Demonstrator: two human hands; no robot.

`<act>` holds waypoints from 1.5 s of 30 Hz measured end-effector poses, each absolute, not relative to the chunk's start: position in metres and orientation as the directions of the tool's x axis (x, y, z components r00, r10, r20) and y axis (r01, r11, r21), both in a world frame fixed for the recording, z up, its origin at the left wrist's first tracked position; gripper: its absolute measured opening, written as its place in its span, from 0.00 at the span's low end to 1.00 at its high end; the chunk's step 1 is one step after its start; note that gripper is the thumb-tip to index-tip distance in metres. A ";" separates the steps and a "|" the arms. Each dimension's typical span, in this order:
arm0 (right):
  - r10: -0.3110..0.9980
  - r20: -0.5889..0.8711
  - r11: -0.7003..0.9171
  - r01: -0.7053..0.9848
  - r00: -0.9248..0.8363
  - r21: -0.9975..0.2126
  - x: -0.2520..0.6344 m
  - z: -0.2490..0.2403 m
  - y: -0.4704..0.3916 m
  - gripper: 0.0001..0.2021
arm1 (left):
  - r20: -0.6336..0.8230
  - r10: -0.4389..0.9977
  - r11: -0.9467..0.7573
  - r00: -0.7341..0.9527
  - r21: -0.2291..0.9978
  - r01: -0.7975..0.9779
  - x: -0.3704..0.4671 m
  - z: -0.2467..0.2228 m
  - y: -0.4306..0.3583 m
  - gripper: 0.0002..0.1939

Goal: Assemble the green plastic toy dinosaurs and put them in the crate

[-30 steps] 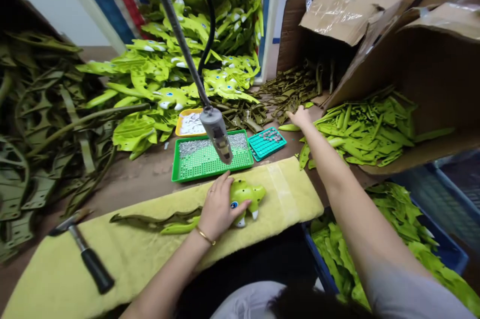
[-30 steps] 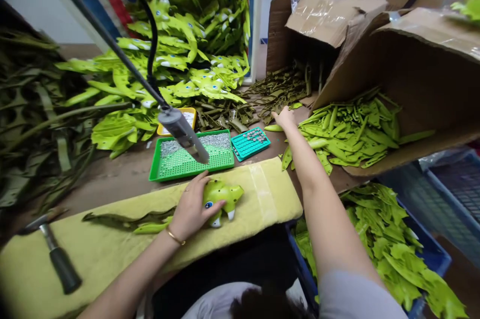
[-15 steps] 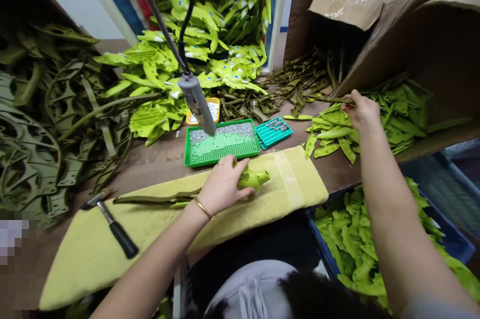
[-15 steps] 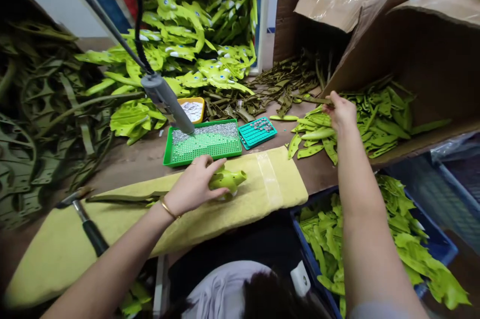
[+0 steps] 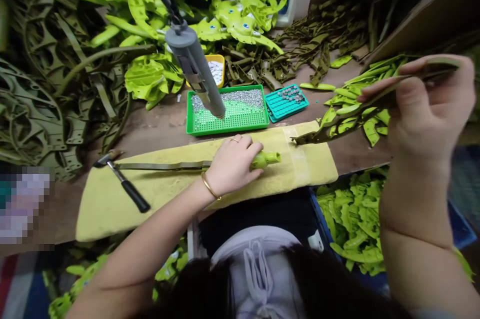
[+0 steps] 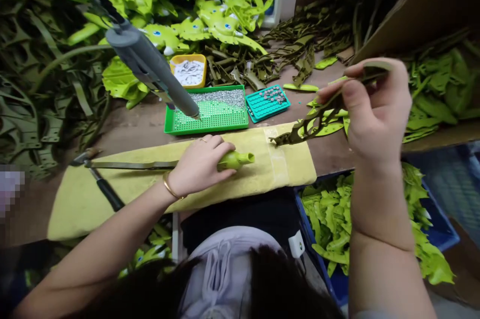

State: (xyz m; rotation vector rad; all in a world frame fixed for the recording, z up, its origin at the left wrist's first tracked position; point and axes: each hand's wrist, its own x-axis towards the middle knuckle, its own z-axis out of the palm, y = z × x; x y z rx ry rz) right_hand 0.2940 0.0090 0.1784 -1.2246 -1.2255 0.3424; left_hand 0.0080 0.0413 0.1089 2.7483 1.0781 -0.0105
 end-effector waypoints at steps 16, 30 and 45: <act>0.948 -0.039 -0.002 0.117 -0.316 -0.993 0.247 0.064 0.015 0.15 | -0.027 0.725 -0.651 0.688 0.298 0.698 0.004 0.099 0.045 0.25; 0.915 -0.067 -0.022 0.116 -0.398 -0.993 0.255 0.063 0.019 0.17 | -0.025 0.707 -0.663 0.707 0.323 0.675 0.006 0.097 0.047 0.27; 0.983 -0.080 -0.077 0.023 -0.164 -0.997 0.245 0.042 0.004 0.19 | -0.064 0.709 -0.653 0.702 0.318 0.688 0.008 0.099 0.050 0.28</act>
